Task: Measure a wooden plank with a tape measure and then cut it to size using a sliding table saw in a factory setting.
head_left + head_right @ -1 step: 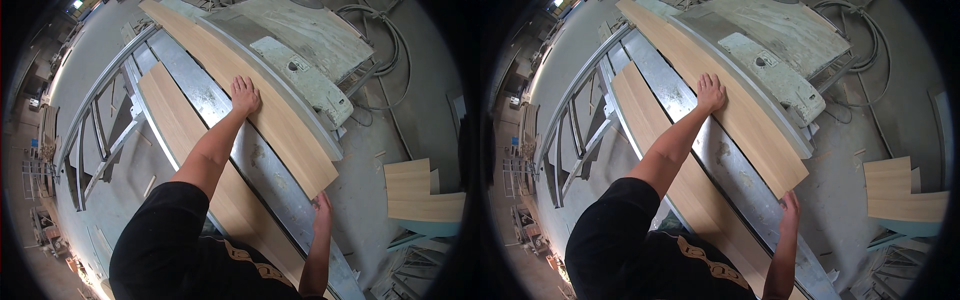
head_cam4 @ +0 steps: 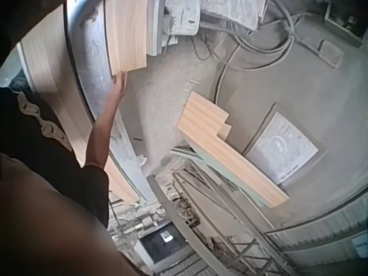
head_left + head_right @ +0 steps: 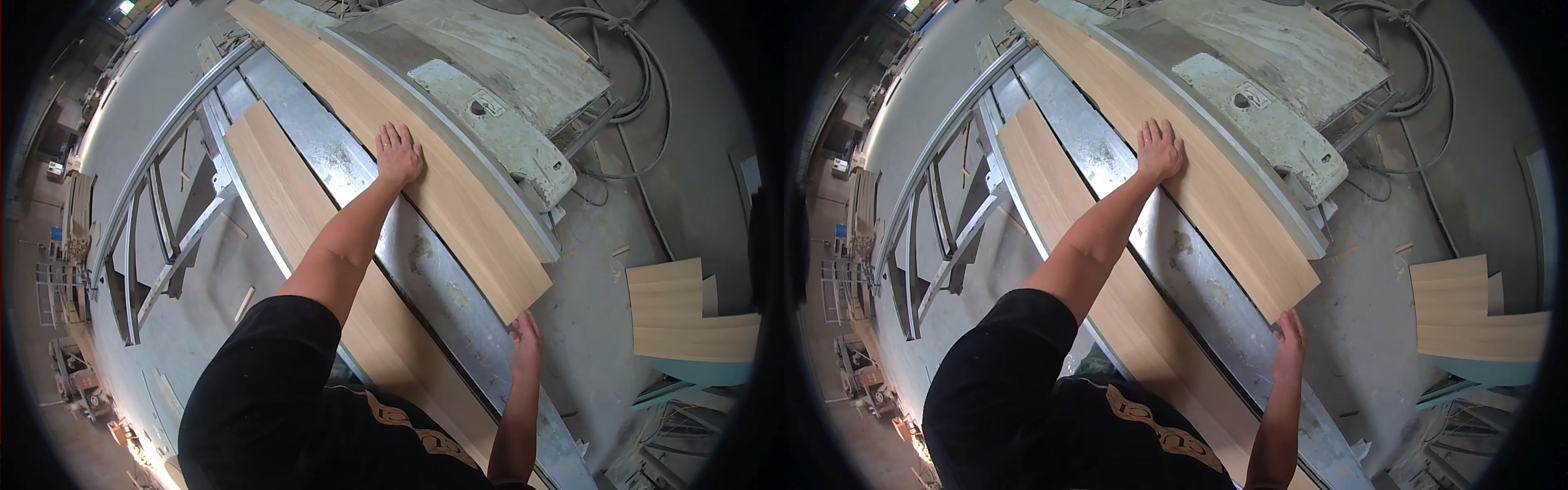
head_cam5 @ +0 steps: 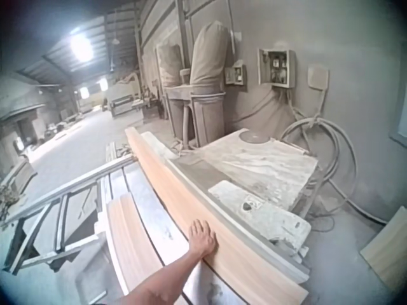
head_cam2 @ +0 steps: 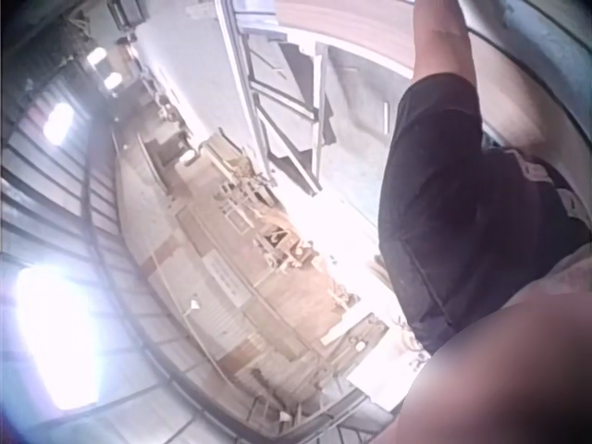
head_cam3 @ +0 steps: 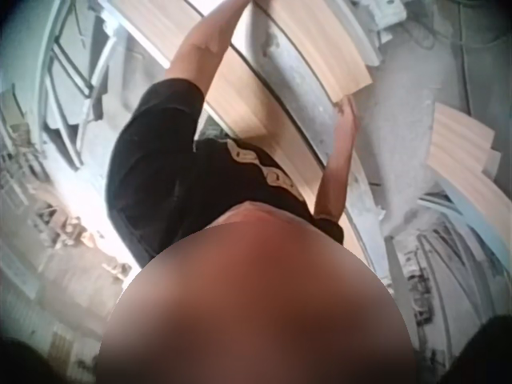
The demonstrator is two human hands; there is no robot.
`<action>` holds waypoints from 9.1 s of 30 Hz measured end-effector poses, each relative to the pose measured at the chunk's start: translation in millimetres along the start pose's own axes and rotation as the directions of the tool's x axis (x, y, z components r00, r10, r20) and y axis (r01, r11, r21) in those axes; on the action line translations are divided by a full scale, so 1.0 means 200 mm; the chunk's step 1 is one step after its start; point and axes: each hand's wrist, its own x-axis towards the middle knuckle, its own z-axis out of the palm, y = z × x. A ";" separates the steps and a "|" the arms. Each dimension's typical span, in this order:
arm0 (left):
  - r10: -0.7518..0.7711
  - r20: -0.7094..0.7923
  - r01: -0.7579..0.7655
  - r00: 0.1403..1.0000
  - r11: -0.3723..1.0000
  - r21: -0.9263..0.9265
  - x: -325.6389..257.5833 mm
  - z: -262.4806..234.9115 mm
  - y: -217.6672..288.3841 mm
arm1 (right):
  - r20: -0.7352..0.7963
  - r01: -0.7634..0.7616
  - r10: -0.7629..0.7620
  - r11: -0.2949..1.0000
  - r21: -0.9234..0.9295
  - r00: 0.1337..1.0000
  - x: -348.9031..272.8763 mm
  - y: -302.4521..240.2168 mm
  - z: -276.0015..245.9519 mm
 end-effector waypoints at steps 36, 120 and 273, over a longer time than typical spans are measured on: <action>-0.044 0.117 0.020 0.992 0.981 0.194 0.46 -0.03 -0.37 | 0.382 0.553 -0.451 0.349 -0.757 0.807 0.17 -0.35 0.35; 0.076 0.183 -0.049 0.980 0.988 -0.146 0.13 -0.28 -0.21 | 0.935 0.838 0.179 -0.516 -0.176 0.307 0.66 -0.85 1.21; -0.142 0.040 0.147 0.989 0.961 -0.233 1.46 -0.25 -1.96 | 0.829 0.836 0.266 -0.410 -0.364 0.491 0.81 -1.15 2.28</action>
